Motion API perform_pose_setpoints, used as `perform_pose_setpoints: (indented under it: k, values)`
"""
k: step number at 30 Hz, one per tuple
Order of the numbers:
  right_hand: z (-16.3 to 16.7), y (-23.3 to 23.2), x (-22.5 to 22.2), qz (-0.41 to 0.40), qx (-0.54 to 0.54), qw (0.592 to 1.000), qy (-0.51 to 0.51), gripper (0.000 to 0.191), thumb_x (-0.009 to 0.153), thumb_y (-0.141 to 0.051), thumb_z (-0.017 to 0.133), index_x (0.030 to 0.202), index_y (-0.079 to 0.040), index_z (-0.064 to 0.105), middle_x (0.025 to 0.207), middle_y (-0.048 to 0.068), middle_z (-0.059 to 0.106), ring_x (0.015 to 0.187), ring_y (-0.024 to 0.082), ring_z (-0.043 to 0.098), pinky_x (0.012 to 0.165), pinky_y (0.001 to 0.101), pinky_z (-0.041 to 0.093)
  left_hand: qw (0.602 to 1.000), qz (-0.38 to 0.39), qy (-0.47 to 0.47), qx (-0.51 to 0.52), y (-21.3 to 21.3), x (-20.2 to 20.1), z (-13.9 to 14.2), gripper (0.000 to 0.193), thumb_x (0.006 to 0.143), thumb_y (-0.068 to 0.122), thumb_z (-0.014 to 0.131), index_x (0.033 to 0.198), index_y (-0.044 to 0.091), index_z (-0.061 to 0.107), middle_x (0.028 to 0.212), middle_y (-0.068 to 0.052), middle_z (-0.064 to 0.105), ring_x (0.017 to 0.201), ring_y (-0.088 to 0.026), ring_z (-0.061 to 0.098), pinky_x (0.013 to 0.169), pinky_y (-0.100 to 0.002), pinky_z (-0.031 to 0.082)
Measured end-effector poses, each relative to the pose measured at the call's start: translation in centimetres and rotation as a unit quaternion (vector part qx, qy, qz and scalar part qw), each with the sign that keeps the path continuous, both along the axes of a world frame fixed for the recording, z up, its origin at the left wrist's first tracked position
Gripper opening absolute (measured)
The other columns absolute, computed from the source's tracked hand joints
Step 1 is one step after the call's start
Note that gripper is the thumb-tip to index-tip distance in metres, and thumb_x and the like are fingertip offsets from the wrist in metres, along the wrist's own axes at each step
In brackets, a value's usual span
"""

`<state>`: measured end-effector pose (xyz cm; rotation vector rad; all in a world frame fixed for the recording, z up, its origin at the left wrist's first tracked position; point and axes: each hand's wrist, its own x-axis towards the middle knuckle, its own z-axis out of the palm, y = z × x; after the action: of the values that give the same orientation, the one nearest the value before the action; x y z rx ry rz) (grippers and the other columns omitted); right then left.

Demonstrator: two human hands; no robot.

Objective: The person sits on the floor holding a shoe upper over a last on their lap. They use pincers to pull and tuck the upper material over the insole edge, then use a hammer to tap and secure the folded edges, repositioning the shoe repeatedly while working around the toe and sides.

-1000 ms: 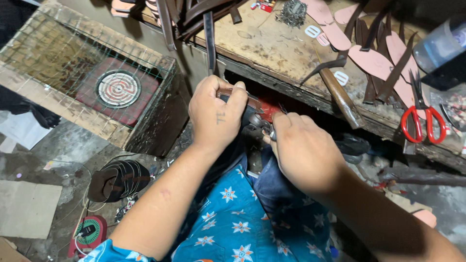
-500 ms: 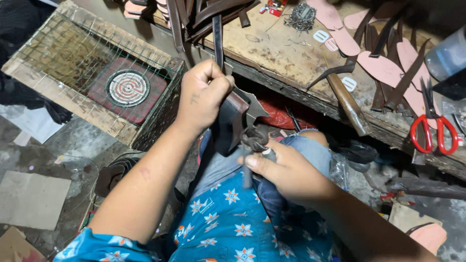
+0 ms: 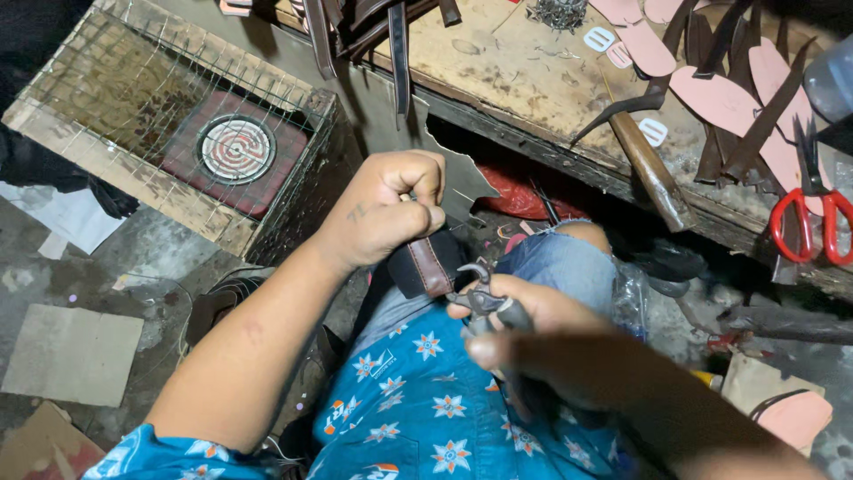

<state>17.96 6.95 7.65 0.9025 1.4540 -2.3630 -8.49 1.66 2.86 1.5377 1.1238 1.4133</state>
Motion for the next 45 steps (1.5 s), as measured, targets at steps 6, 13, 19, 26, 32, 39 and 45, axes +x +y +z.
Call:
perform_pose_setpoints:
  k: [6,13,19,26,32,39,45]
  values:
    - [-7.8,-2.3,-4.3,-0.073,0.276,0.949,0.133,0.020,0.095,-0.021,0.068,0.108,-0.007,0.061,0.075,0.001,0.062,0.058,0.008,0.062,0.051,0.0257,0.051,0.997,0.074,-0.025,0.003,0.2,-0.7,-0.6,0.027,0.085,0.006,0.064,0.072,0.004,0.040,0.075,-0.003,0.045,0.071,-0.012,0.043,0.065,-0.028,0.037]
    - [-6.8,2.2,-4.6,-0.033,0.116,0.984,0.134,0.016,0.094,-0.014,0.064,0.106,-0.003,0.067,0.083,0.007,0.068,0.070,0.014,0.069,0.064,0.0313,0.056,0.977,0.155,0.116,0.089,-2.1,0.4,1.4,0.014,0.097,0.017,0.062,0.101,0.004,0.064,0.100,-0.010,0.060,0.098,-0.023,0.056,0.090,-0.035,0.044]
    - [-2.0,1.0,-3.2,0.066,0.518,0.845,0.111,0.033,0.094,-0.018,0.064,0.122,-0.002,0.060,0.104,0.018,0.071,0.101,0.034,0.068,0.087,0.0415,0.053,0.955,0.176,0.231,0.060,-4.2,1.1,2.4,0.022,0.101,0.021,0.060,0.117,0.009,0.071,0.112,-0.010,0.059,0.112,-0.028,0.055,0.104,-0.039,0.043]
    - [-0.4,-0.3,-3.3,0.045,0.633,0.769,0.082,0.043,0.091,-0.020,0.064,0.129,-0.003,0.053,0.113,0.024,0.067,0.107,0.044,0.063,0.089,0.0492,0.048,0.940,0.212,0.258,0.074,-4.6,2.6,2.2,0.021,0.098,0.018,0.062,0.114,0.009,0.072,0.109,-0.011,0.055,0.108,-0.030,0.052,0.101,-0.039,0.042]
    - [0.1,-1.9,-2.1,0.083,0.706,0.702,0.034,0.020,0.093,-0.017,0.061,0.102,0.000,0.053,0.086,0.022,0.066,0.086,0.044,0.066,0.077,0.0515,0.051,0.932,0.234,0.266,0.078,-4.1,3.2,1.5,0.022,0.095,0.023,0.063,0.110,0.009,0.072,0.104,-0.011,0.052,0.105,-0.030,0.051,0.098,-0.040,0.043]
    - [-2.4,-1.0,-3.7,0.067,0.698,0.712,-0.022,0.021,0.092,-0.018,0.062,0.098,-0.001,0.052,0.074,0.023,0.066,0.071,0.045,0.066,0.066,0.0543,0.051,0.919,0.238,0.302,0.083,-3.4,4.0,3.0,0.022,0.096,0.023,0.064,0.113,0.012,0.072,0.110,-0.010,0.055,0.110,-0.032,0.051,0.101,-0.043,0.042]
    - [-3.8,-1.1,-4.7,0.062,0.712,0.700,0.000,0.023,0.090,-0.018,0.062,0.100,0.000,0.054,0.080,0.024,0.067,0.077,0.044,0.067,0.070,0.0537,0.052,0.860,0.253,0.443,-0.015,-5.7,3.4,6.7,0.041,0.084,0.032,0.069,0.121,0.013,0.071,0.120,-0.016,0.061,0.095,-0.038,0.059,0.080,-0.048,0.046]
